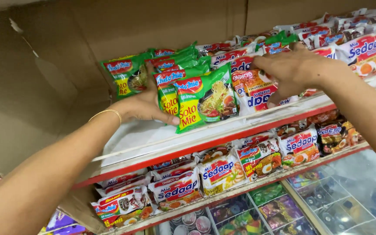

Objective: Stocking and wiping down individual packets of instant noodles onto a grocery store shelf.

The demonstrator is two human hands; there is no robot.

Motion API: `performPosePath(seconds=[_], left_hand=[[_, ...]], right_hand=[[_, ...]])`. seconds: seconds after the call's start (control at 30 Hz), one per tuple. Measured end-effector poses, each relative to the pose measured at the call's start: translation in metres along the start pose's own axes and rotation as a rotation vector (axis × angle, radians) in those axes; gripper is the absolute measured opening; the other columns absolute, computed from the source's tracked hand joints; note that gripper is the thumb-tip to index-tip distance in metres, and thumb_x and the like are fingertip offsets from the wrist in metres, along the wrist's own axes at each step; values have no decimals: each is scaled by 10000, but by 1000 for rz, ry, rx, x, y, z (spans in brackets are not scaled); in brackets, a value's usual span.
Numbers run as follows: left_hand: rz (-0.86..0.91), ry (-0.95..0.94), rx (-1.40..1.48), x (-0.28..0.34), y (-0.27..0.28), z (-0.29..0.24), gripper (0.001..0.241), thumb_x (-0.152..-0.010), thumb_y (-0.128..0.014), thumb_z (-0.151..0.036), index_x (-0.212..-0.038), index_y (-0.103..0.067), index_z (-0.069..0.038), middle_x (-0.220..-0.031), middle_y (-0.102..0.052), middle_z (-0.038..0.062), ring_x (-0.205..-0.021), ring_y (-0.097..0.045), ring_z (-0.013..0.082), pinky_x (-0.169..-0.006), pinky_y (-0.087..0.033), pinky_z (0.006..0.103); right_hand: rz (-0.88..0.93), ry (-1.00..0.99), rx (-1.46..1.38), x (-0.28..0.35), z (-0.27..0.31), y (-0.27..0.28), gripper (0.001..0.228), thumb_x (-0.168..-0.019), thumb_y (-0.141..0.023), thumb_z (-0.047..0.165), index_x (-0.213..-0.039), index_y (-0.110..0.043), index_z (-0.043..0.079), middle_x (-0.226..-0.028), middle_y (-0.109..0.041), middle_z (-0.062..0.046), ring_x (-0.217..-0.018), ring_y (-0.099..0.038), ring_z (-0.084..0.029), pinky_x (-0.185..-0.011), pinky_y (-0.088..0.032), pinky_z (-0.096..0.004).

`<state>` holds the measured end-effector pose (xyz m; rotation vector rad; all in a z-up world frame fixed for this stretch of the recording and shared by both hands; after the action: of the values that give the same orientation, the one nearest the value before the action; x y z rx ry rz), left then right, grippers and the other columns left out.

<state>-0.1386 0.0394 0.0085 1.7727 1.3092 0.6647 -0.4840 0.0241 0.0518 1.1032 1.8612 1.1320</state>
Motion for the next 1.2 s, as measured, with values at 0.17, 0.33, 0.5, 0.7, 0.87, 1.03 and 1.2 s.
performPosePath(seconds=[0.17,0.33,0.5,0.7,0.87,1.03,1.2], left_hand=[[9,-19,-21,-5,-6,6,1705,-577,-972,-350,-1424,470,-17,-1690,-74,282,-1558,-191,375,-1216,-267,363],[-68,-130,-15,-14,-10,16,1711,-604,-996,-351,-1379,491,-14,-1695,54,309,-1572,-126,381,-1227,-230,345],[-8,-134,-109,-17,-9,9,1607,-656,-938,-408,-1467,376,41,-1644,-60,326,-1552,-176,388,-1222,-248,351],[204,-85,-283,-20,-3,5,1379,-674,-820,-515,-1576,56,50,-1529,-110,287,-1371,-455,369,-1115,-395,365],[176,-26,-153,-19,10,11,1586,-639,-886,-380,-1497,414,-82,-1566,-412,270,-1370,-532,360,-1085,-480,363],[5,-42,-104,14,46,-6,1479,-621,-882,-271,-1603,222,-220,-1679,-139,260,-1517,-277,404,-1186,-328,509],[41,289,-579,61,75,-10,1169,-728,-828,-423,-1653,-124,-297,-1666,-285,43,-1520,-323,289,-1241,-307,468]], right_hand=[[-180,22,-164,12,4,5,968,-559,-975,425,-1373,-520,163,-995,-729,-92,-1028,-688,-345,-870,-538,-499],[-346,6,-112,4,-3,-9,1003,-525,-959,472,-1373,-526,157,-1199,-658,-135,-1081,-669,-366,-858,-563,-512],[-330,-48,-77,1,-3,-15,1060,-510,-965,481,-1432,-523,201,-1214,-666,-128,-1147,-652,-376,-983,-481,-541],[-277,-12,-262,1,-2,-16,1288,-486,-1000,390,-1597,-350,344,-1385,-536,-135,-1254,-538,-377,-1098,-362,-576],[-272,104,-519,8,-10,-19,1258,-502,-973,292,-1599,-362,224,-1457,-503,-171,-1257,-508,-409,-1042,-401,-534],[-802,107,-388,47,-26,-1,669,-915,-830,391,-1465,-647,57,-996,-492,-190,-879,-526,-368,-792,-447,-483],[-918,218,-369,188,-9,20,364,-918,-747,-70,-1279,-721,-29,-1253,-688,-180,-999,-616,-342,-857,-480,-442]])
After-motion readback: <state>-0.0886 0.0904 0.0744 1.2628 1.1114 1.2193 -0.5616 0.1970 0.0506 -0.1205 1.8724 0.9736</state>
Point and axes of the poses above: each hand's wrist, its own x-axis away from the middle knuckle, its own y-axis out of the back of the hand, z = x × y, the point moved 4 cm from there along -x, towards the middle knuckle
